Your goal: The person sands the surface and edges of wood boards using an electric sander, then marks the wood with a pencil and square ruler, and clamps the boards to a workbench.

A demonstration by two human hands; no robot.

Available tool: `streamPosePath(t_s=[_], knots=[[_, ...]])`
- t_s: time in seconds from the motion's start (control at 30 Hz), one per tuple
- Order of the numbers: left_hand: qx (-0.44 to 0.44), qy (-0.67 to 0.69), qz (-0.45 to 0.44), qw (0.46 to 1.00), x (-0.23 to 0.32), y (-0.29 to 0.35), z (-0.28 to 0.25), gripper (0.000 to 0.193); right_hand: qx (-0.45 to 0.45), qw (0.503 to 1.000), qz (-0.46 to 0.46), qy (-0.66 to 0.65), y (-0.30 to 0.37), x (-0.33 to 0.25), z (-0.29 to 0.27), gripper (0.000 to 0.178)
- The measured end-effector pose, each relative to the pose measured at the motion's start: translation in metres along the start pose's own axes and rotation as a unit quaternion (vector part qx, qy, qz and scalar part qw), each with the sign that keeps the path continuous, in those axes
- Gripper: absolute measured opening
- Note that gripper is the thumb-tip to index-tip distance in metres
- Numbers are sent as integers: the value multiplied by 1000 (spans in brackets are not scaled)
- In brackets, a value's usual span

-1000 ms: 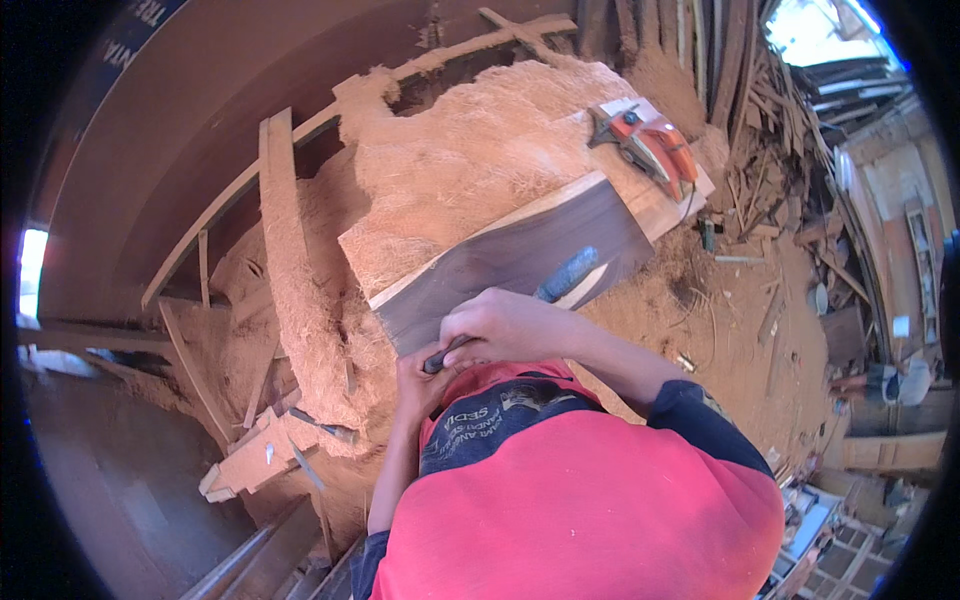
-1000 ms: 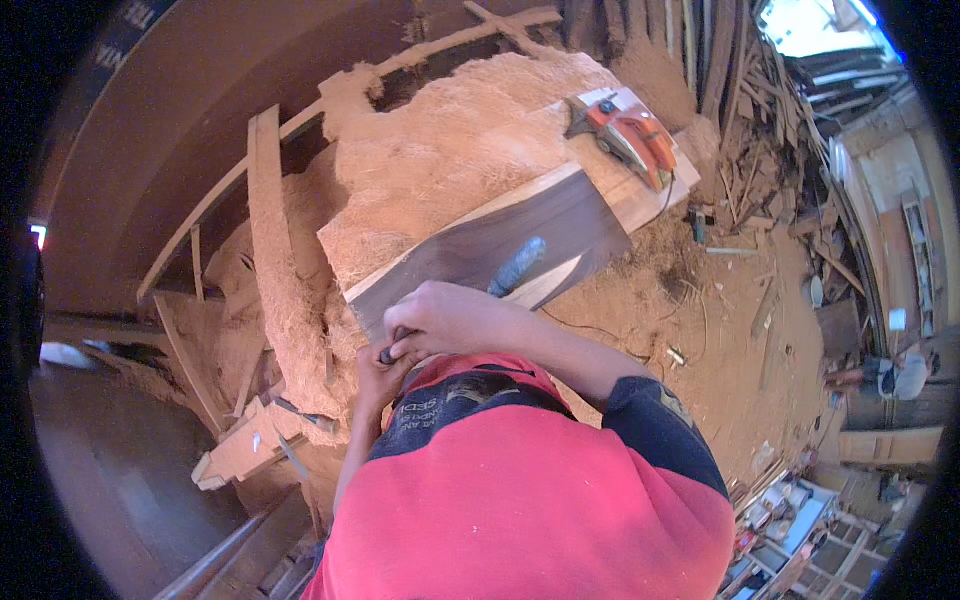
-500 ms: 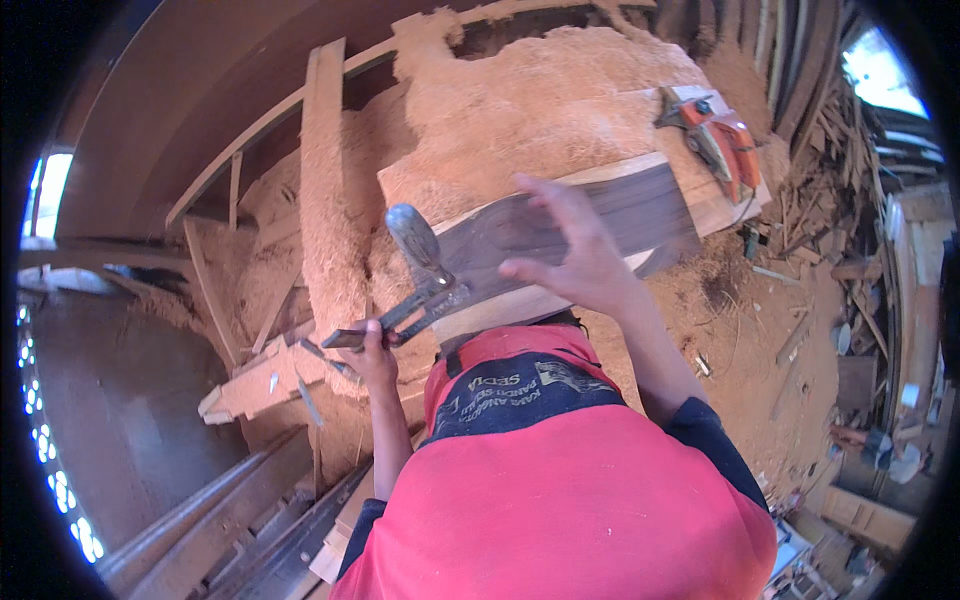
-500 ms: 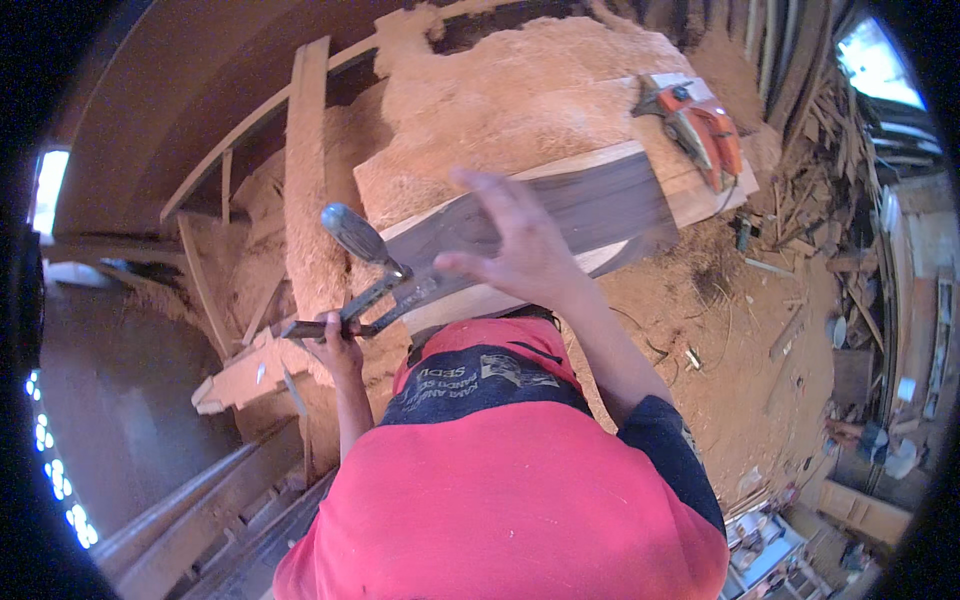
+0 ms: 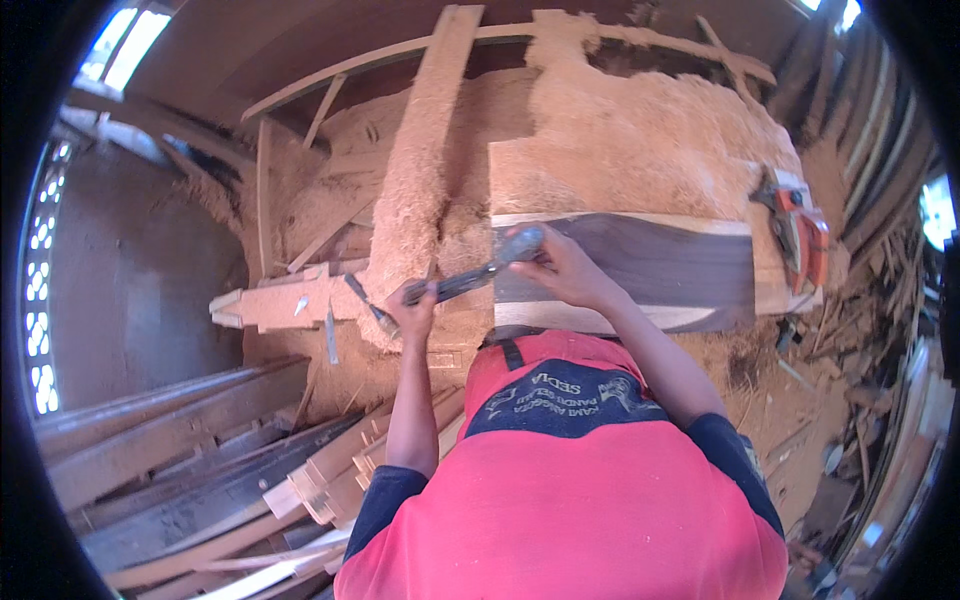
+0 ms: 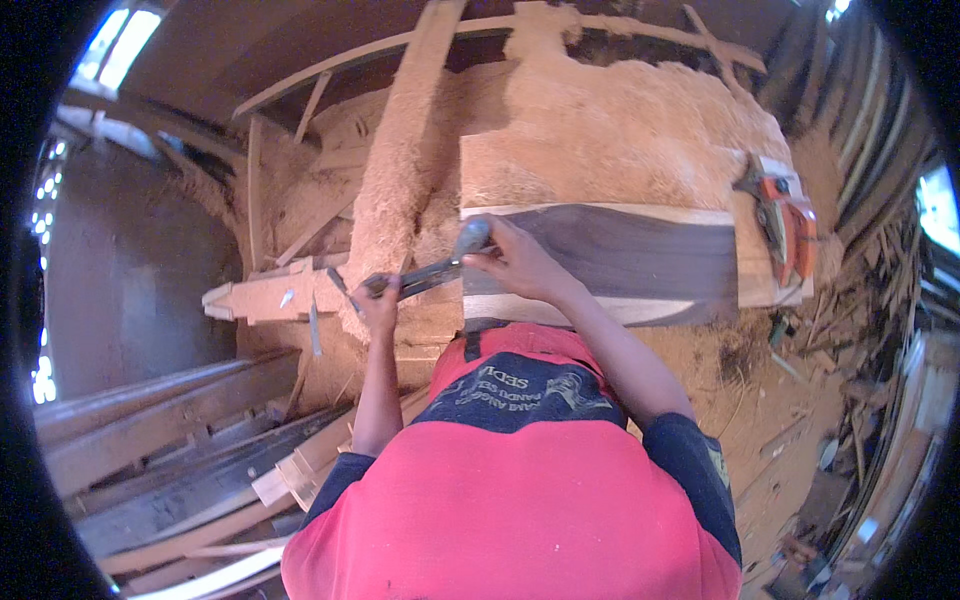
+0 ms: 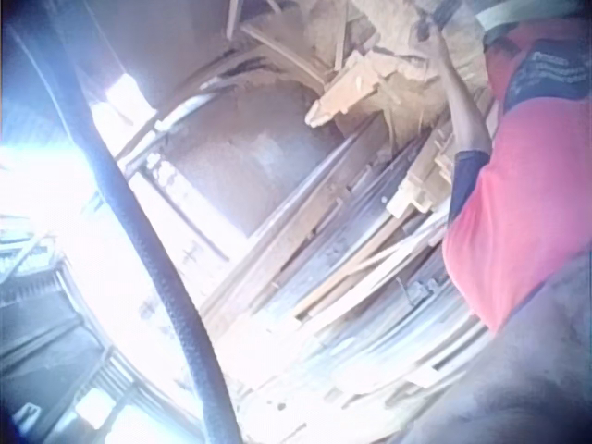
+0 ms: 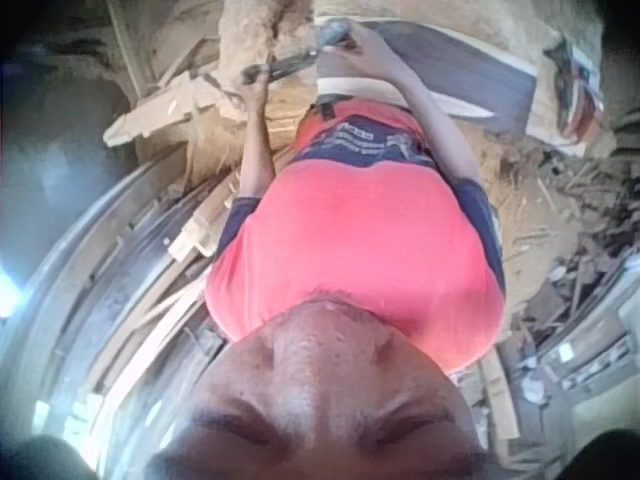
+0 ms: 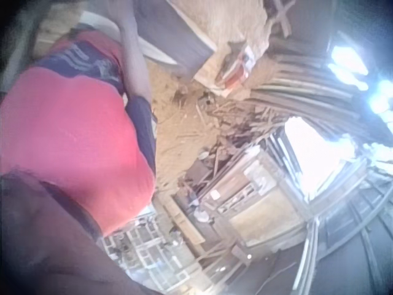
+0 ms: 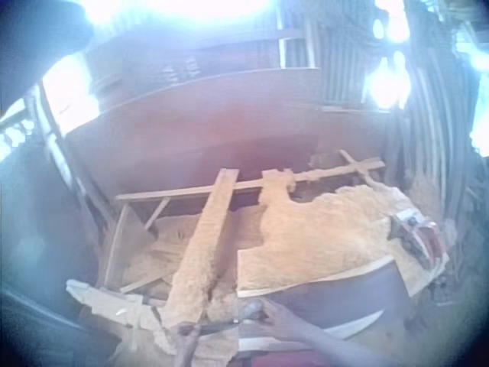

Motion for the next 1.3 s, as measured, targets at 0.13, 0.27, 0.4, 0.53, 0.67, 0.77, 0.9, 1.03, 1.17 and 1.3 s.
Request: streamPosePath(t_s=[0.13, 0.27, 0.4, 0.53, 0.67, 0.77, 0.9, 1.03, 1.17, 1.3], knots=[[-53, 43, 55, 996, -7, -12, 27, 14, 29, 997, 74, 23, 6, -6, -9, 41], [-44, 15, 165, 985, 31, -16, 33, 12, 59, 995, 77, 12, 16, 9, -10, 40], [-80, -41, 139, 986, 25, -15, 45, 12, 65, 995, 50, 64, 12, 13, -10, 44], [-22, -105, 155, 982, 24, -1, 59, 18, 74, 983, 0, 167, 13, -9, -10, 47], [49, -126, 146, 980, 53, 9, 69, 23, 77, 977, 6, 200, 16, -28, -23, 47], [77, -139, 171, 972, 72, 11, 74, 26, 102, 976, 51, 186, 23, -25, -36, 45], [54, -174, 132, 974, 74, 8, 81, 28, 108, 973, 21, 203, 24, -26, -45, 43], [13, -192, 57, 980, 77, 3, 88, 31, 107, 971, 23, 211, 28, -7, -41, 44], [60, -220, 169, 959, 87, 8, 92, 29, 125, 962, 27, 242, 30, 4, -36, 45], [12, -204, 105, 973, 71, 3, 108, 27, 135, 956, 53, 254, 34, 26, -33, 47]])
Point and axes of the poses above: each hand's wrist, its own y-axis away from the middle knuckle, its own z-axis out of the palm, x = y × z, the point moved 7 cm from there along -y, towards the middle knuckle, and after that the axes turned 14 degrees about -z, right-handed, at the moved point
